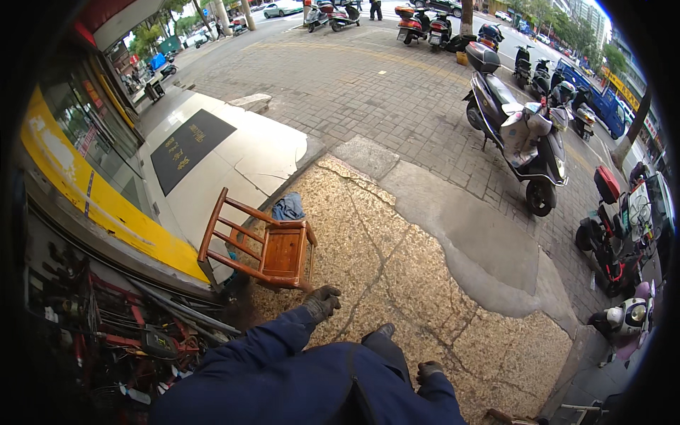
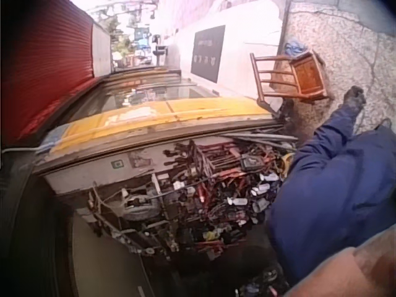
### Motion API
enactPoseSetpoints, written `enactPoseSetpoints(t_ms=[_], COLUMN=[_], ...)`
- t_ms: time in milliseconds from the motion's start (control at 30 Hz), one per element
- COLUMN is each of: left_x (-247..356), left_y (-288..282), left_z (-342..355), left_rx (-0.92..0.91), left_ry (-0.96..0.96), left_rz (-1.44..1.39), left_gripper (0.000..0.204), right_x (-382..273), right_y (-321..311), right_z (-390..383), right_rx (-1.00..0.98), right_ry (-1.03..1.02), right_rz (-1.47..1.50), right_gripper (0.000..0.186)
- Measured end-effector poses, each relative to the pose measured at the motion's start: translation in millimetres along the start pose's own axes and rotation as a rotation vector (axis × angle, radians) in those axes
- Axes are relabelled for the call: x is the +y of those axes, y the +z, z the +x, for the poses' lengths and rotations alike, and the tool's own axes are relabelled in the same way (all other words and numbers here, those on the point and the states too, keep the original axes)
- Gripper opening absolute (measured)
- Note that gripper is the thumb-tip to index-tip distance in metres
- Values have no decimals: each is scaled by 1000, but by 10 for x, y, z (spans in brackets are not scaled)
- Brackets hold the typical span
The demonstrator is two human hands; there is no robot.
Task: The person works on the rear wheel area of a scooter, using pliers to remove a zip tie and then manipulating components near the wheel. They walk to a nearby shop to retrieve a tool and return to continue working on the scooter.
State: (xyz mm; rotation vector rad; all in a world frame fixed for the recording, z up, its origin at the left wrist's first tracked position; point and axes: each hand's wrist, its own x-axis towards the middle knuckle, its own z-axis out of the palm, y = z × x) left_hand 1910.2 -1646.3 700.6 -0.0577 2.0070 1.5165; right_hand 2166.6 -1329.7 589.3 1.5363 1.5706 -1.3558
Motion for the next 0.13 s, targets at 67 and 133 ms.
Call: enactPoseSetpoints(t_ms=[67, 133], left_x=[167, 316], left_y=[-53, -23], left_z=[253, 500], left_rx=[88, 193], left_ry=[25, 35], left_rz=[-56, -140], left_gripper=[21, 21], right_x=[-643, -1381], right_y=[-215, -350], right_z=[201, 385], right_rx=[-107, -93], right_ry=[-133, -185], right_rz=[-145, -218], right_gripper=[31, 34])
